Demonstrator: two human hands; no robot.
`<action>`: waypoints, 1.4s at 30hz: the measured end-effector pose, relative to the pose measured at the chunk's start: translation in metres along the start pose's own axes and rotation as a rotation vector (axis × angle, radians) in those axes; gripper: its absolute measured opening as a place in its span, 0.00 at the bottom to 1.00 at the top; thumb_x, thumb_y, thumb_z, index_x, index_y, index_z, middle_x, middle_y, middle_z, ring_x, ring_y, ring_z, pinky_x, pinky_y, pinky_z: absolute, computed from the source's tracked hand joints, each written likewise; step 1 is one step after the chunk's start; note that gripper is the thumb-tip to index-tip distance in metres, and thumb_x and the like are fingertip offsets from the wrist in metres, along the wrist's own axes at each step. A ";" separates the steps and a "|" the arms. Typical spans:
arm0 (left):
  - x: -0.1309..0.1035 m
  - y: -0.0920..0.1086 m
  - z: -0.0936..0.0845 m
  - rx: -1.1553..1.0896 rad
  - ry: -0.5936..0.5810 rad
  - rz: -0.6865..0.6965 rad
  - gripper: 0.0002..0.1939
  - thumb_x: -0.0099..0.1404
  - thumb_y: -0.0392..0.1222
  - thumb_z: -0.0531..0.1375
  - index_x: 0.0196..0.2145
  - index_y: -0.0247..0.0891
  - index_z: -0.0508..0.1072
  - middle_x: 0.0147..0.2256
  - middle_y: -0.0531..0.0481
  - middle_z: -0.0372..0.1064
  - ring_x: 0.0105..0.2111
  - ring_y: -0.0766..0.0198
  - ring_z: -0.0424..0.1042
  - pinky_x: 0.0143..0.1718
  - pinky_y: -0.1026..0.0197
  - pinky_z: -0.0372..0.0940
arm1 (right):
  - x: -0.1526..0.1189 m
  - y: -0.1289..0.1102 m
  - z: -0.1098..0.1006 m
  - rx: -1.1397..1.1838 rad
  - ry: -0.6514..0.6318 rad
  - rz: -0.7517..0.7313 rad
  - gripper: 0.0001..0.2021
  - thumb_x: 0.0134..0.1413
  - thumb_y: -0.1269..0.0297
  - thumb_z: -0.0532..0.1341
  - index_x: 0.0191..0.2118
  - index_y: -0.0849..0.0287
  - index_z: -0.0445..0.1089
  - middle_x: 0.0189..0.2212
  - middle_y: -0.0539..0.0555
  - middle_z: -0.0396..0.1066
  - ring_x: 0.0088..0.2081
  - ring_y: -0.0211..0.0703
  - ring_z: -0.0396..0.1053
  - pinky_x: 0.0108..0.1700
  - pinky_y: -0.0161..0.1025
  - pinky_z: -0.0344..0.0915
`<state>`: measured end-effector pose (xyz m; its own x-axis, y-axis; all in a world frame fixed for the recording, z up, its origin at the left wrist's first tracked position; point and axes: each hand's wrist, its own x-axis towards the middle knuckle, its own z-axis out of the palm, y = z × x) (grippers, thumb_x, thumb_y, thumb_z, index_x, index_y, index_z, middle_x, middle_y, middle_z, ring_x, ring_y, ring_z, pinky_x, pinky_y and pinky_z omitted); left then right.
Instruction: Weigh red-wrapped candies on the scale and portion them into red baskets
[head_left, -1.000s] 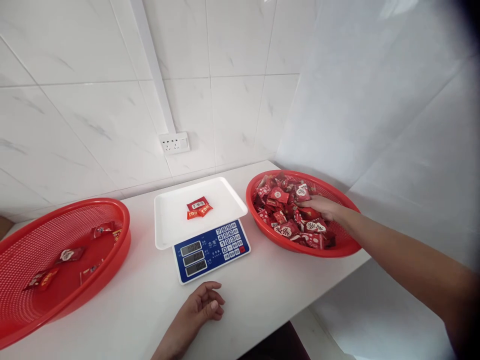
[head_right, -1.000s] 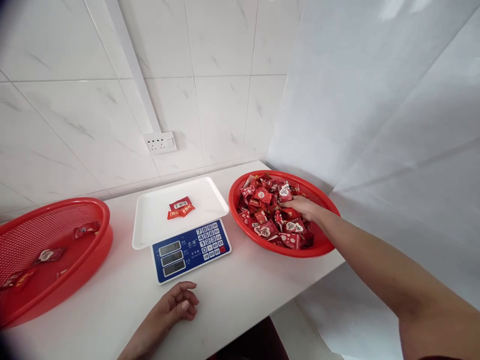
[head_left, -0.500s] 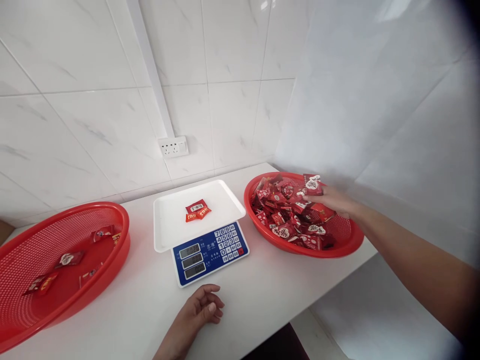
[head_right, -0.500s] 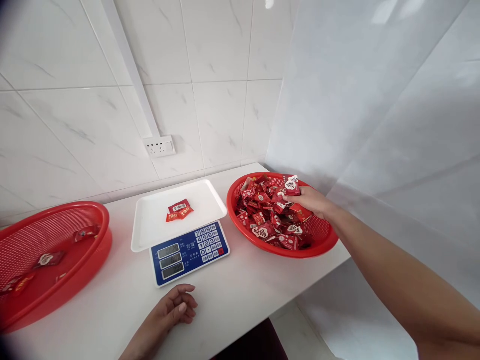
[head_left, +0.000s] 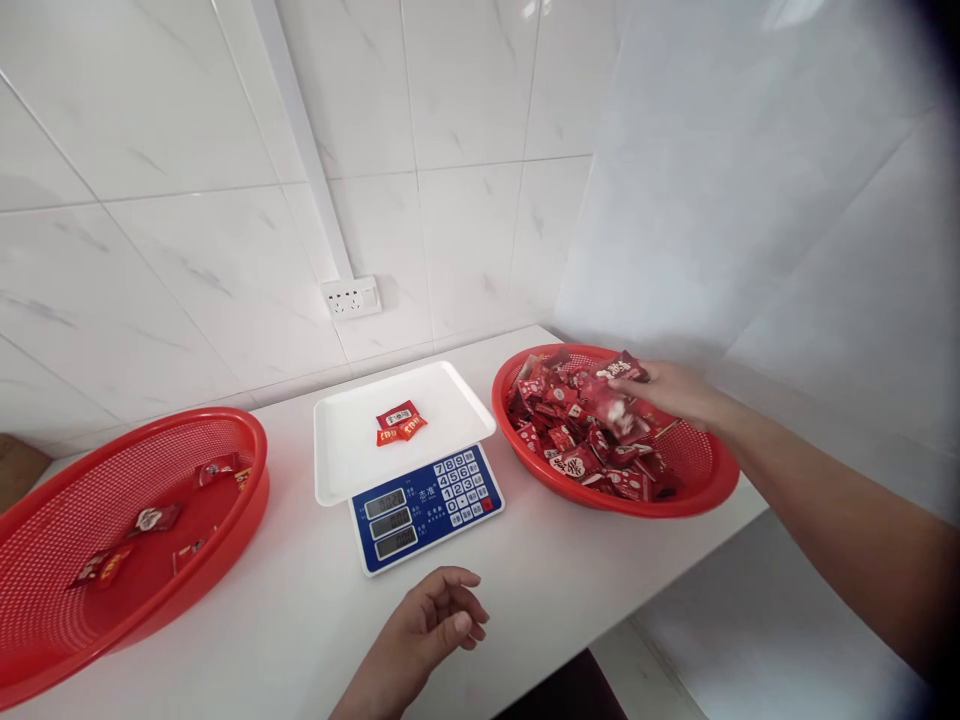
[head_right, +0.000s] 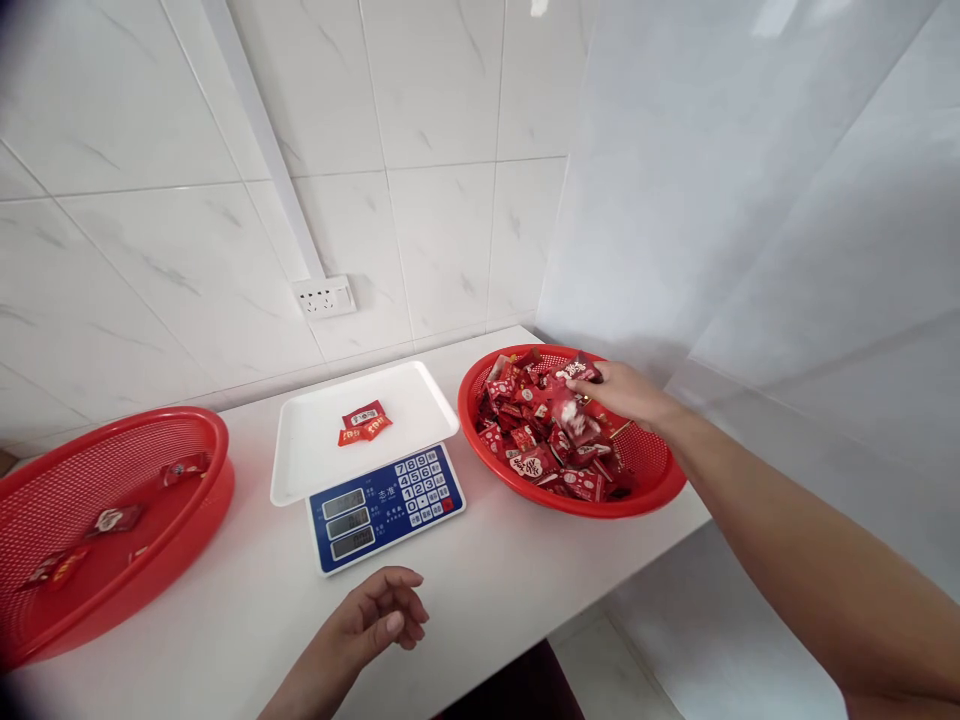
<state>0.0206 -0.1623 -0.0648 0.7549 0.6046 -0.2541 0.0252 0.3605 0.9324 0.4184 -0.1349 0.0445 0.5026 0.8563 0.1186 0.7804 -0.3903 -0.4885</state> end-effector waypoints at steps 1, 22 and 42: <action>0.002 0.001 0.002 -0.001 -0.006 -0.002 0.20 0.58 0.52 0.61 0.45 0.39 0.68 0.36 0.46 0.69 0.35 0.63 0.68 0.40 0.57 0.61 | 0.000 -0.002 -0.001 -0.021 -0.021 0.004 0.09 0.51 0.61 0.60 0.34 0.59 0.75 0.32 0.55 0.78 0.33 0.46 0.73 0.35 0.36 0.64; 0.038 0.059 0.043 -0.353 0.117 0.381 0.50 0.48 0.55 0.67 0.62 0.51 0.45 0.60 0.44 0.53 0.58 0.50 0.56 0.51 0.51 0.61 | -0.099 -0.122 0.034 0.411 -0.631 -0.429 0.10 0.48 0.56 0.60 0.34 0.55 0.73 0.30 0.51 0.76 0.35 0.50 0.72 0.36 0.42 0.67; -0.024 0.017 0.006 -0.492 0.660 0.214 0.24 0.59 0.50 0.61 0.51 0.46 0.61 0.40 0.50 0.69 0.30 0.66 0.70 0.24 0.67 0.64 | -0.129 -0.179 0.116 0.044 -0.692 -0.662 0.17 0.57 0.47 0.52 0.40 0.55 0.60 0.23 0.50 0.70 0.25 0.46 0.68 0.26 0.36 0.53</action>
<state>0.0069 -0.1752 -0.0407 0.1697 0.9303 -0.3251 -0.4779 0.3662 0.7984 0.1711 -0.1364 0.0165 -0.3774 0.9142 -0.1478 0.8054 0.2453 -0.5396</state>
